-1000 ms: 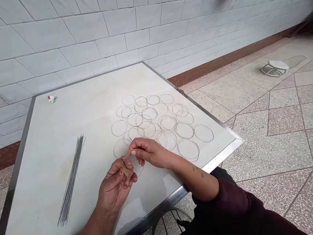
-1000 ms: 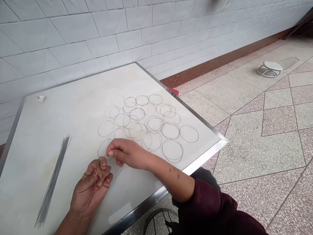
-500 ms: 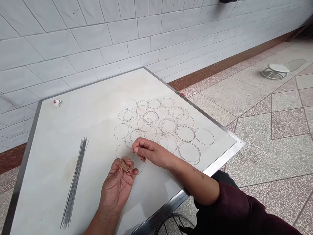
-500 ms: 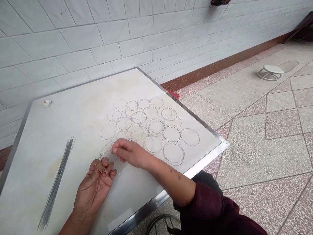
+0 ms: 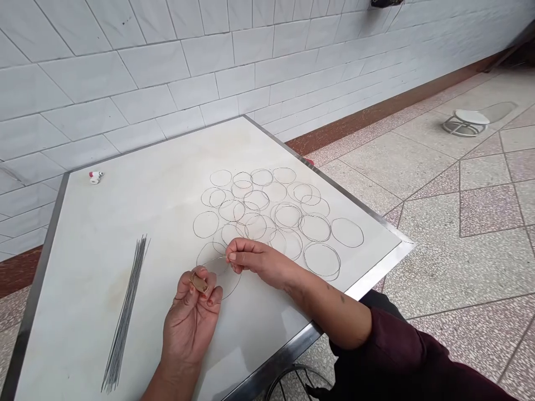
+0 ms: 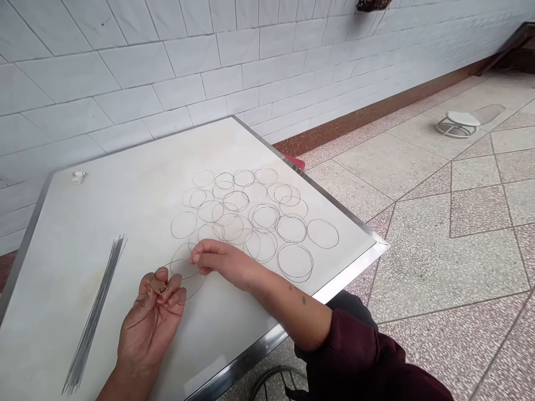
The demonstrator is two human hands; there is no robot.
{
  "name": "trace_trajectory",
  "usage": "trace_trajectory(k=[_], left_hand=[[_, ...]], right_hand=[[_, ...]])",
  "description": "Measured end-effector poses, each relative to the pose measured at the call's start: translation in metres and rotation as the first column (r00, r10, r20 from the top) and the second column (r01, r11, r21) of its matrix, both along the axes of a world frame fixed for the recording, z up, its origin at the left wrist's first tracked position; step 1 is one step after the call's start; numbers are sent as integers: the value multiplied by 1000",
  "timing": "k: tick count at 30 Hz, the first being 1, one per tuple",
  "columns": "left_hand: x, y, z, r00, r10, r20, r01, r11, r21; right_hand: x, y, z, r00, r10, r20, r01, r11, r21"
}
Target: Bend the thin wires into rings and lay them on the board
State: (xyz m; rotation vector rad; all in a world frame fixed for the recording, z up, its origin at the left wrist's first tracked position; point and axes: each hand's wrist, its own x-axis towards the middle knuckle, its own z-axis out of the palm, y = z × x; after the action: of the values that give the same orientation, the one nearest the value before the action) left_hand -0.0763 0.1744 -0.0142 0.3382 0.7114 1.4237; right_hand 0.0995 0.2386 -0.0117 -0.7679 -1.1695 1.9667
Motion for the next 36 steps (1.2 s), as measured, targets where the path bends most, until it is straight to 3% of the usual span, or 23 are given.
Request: trace_trajectory(k=[7,14,19,23,36], left_hand=[[-1,1,-1,998,58,-25,-58,998,3],[-4,4,2,992,121,-33,-121,993,7],[-5,7,-1,991,128,-38,-128,992,-13],[-2,6,-3,988,144,-46,-145,989,-30],[0,5,-9,991,117,-58,-120,991,-61]], right_hand=[[-6,-3,-4,975,-6,-222,-40,978,-203],[-10,-7,-8,956,27,-291,-108,957,-268],[-22,-17,-12,965,82,-250,-122,981,-148],[-29,-20,-17,970,43,-239,-57,997,-50],[-32,-22,-26,986,28,-163,-2,987,158]])
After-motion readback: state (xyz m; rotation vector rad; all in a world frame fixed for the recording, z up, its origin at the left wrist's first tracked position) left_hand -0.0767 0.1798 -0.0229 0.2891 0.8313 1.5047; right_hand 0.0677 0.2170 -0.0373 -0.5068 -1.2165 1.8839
